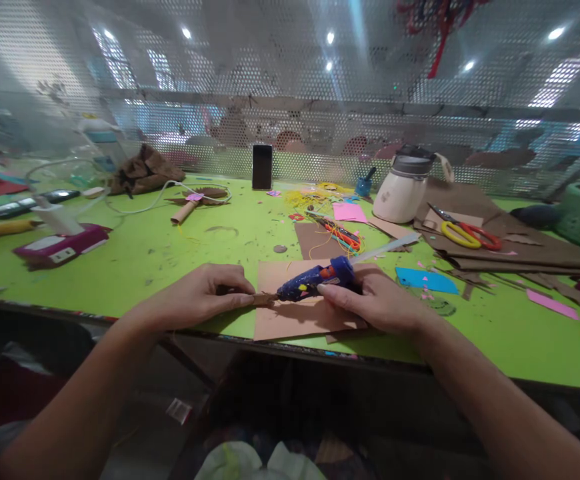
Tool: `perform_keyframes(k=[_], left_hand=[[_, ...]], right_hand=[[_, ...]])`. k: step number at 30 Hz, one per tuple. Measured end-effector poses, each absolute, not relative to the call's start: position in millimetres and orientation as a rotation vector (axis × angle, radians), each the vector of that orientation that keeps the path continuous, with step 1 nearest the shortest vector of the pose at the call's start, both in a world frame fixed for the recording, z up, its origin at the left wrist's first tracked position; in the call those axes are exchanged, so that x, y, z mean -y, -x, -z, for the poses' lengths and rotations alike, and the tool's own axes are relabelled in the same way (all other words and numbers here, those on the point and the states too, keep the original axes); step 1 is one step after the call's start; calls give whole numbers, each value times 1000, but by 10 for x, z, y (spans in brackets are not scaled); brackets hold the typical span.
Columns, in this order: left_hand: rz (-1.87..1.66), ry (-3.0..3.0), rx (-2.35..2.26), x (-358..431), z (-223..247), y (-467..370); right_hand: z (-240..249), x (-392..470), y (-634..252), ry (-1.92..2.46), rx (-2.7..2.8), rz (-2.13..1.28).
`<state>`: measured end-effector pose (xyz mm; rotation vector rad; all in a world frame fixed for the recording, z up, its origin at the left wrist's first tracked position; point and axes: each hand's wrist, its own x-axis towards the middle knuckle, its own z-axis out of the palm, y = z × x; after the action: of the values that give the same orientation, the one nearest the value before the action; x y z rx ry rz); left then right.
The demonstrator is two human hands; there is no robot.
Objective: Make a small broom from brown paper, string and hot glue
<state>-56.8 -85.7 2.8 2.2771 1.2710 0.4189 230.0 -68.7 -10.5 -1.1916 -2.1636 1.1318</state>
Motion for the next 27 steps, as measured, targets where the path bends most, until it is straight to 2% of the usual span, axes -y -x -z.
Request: perform_keyframes(k=[9, 16, 27], left_hand=[[-429, -2275, -1249, 847, -9, 586], [-438, -2269, -1274, 856, -18, 574], [-456, -2343, -1257, 919, -45, 579]], right_hand=[[143, 632, -2361, 1179, 2082, -967], [118, 646, -2338, 1204, 2149, -1045], [87, 575, -2309, 1123, 1671, -963]])
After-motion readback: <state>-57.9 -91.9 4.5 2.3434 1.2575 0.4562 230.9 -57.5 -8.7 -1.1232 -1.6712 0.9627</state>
